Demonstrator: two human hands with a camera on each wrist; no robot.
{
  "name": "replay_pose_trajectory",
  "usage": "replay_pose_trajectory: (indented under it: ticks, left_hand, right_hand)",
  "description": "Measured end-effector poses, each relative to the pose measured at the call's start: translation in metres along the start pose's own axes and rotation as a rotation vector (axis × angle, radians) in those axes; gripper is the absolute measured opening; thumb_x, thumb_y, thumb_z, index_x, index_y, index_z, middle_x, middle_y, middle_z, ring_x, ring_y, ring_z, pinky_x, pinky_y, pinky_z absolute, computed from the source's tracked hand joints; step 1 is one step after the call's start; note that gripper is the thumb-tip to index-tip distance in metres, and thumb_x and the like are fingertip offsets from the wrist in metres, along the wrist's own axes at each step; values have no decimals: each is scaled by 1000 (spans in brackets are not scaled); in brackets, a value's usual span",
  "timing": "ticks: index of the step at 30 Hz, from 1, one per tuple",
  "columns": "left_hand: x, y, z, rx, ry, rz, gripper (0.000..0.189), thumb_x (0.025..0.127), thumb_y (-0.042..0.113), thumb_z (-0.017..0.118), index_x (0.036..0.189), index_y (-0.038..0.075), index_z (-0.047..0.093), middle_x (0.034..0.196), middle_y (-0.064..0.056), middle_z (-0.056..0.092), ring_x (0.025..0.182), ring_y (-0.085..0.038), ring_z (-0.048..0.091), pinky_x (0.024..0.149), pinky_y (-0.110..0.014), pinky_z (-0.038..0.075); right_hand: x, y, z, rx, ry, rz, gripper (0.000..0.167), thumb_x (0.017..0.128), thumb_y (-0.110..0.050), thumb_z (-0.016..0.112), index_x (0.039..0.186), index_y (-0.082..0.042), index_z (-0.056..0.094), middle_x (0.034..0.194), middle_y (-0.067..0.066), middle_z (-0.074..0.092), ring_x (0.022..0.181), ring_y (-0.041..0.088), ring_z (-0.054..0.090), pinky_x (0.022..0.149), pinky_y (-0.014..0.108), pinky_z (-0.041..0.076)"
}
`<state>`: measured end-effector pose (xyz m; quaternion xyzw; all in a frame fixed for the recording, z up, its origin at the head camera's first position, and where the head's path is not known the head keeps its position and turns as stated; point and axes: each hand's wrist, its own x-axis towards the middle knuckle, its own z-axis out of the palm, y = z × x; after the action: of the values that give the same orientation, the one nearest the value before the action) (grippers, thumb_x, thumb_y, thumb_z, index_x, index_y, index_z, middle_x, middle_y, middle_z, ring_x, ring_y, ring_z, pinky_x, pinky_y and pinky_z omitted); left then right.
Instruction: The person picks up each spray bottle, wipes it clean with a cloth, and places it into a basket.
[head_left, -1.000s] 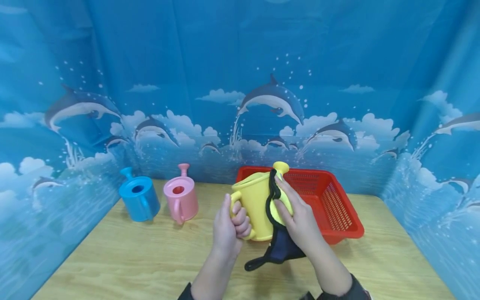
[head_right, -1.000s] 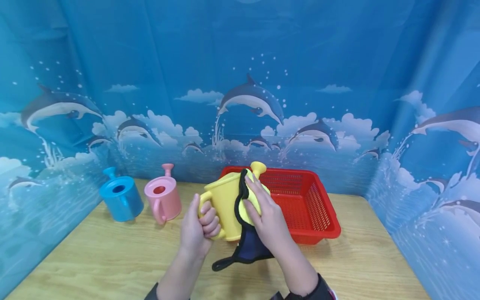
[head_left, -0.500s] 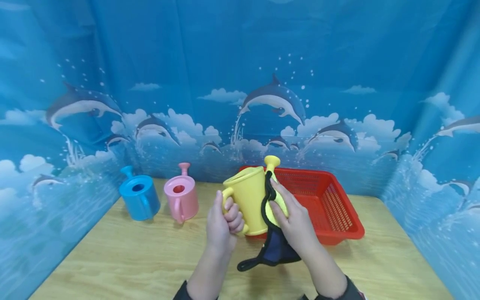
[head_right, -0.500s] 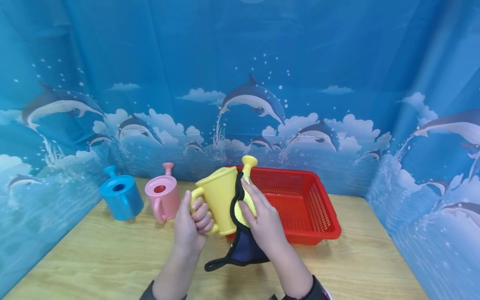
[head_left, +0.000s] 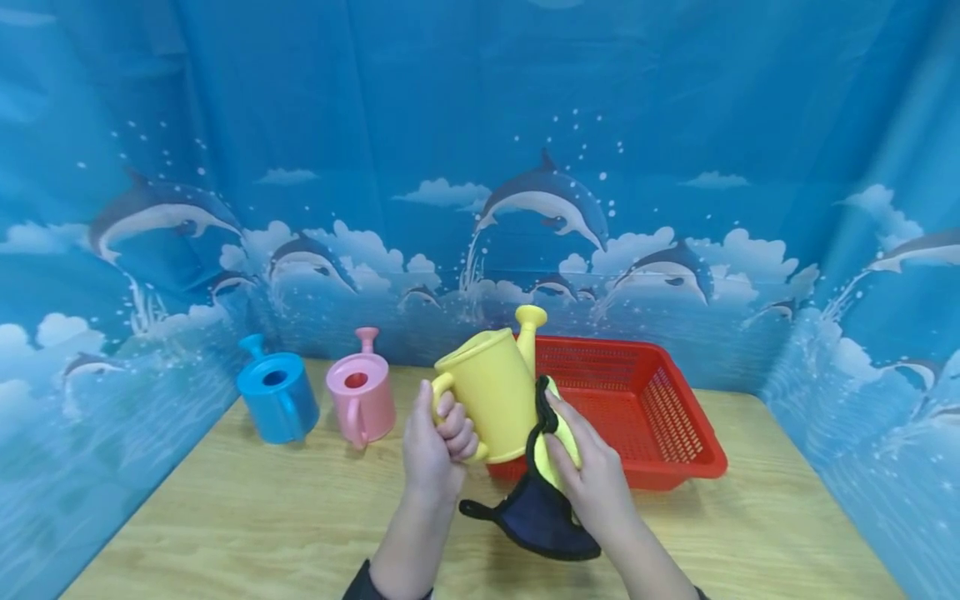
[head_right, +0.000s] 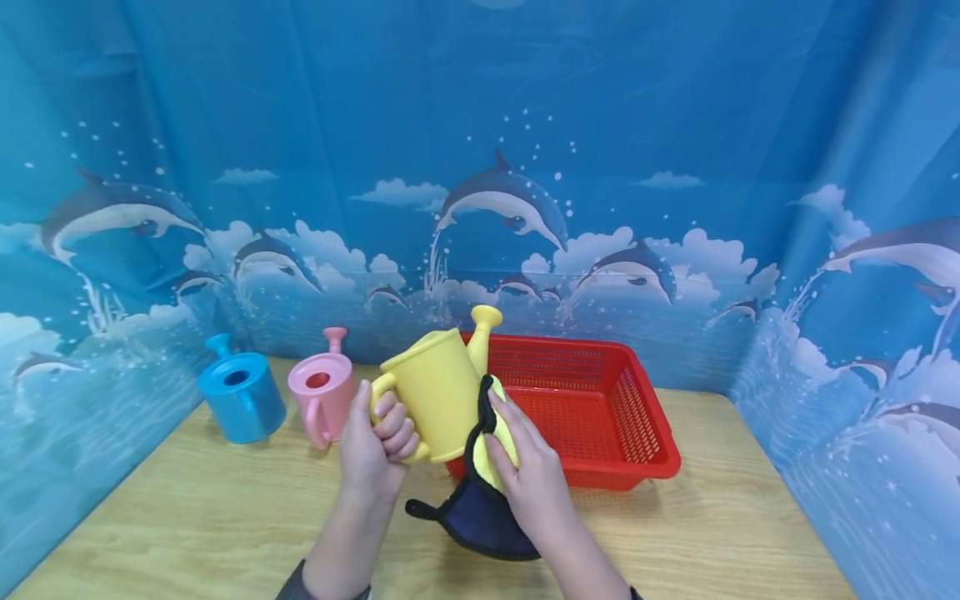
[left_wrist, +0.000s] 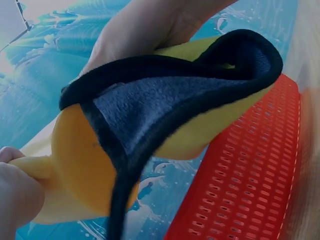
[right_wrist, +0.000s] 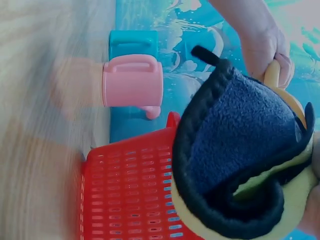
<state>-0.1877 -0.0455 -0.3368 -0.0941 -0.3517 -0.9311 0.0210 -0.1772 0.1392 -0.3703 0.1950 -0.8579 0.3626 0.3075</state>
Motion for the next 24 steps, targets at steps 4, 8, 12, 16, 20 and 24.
replay_pose_trajectory:
  ticks: [4, 8, 12, 16, 20, 24]
  left_hand:
    - [0, -4, 1, -4, -57, -27, 49, 106, 42, 22, 64, 20, 35, 46, 13, 31, 37, 0, 25, 43, -20, 11]
    - [-1, -8, 2, 9, -128, -44, 50, 106, 40, 17, 64, 22, 36, 46, 14, 31, 39, 0, 21, 42, -21, 10]
    - [-3, -12, 1, 16, -193, -43, 51, 106, 39, 15, 64, 24, 38, 46, 16, 33, 40, 0, 21, 43, -22, 9]
    - [-4, -17, 0, -4, -268, -29, 51, 107, 37, 12, 65, 25, 40, 48, 15, 31, 41, -1, 19, 43, -26, 5]
    - [-5, -17, 0, -29, -310, -25, 53, 107, 37, 9, 66, 26, 40, 49, 14, 28, 42, -3, 17, 43, -28, 2]
    - [-6, -13, 0, -39, -286, -19, 53, 107, 37, 9, 65, 26, 40, 48, 15, 30, 42, -4, 15, 44, -28, 2]
  right_hand:
    - [7, -1, -2, 35, 19, -6, 48, 93, -13, 63, 140, -16, 51, 139, 11, 55, 123, 33, 56, 93, 52, 49]
    - [21, -3, -7, 91, -21, 78, 46, 97, -20, 58, 143, -19, 48, 144, 10, 50, 128, 34, 51, 97, 55, 46]
    - [36, -3, -13, 115, -65, 174, 46, 101, -30, 51, 146, -22, 43, 151, 10, 40, 134, 35, 44, 103, 57, 40]
    - [48, -2, -15, 110, -89, 213, 48, 102, -34, 46, 148, -20, 39, 152, 9, 38, 136, 34, 42, 106, 56, 37]
    - [56, -2, -18, 104, -104, 222, 50, 103, -36, 43, 150, -19, 36, 152, 8, 39, 135, 33, 43, 107, 55, 37]
    - [55, -4, -17, 104, -111, 210, 49, 103, -37, 44, 149, -22, 36, 153, 6, 38, 136, 33, 43, 106, 55, 37]
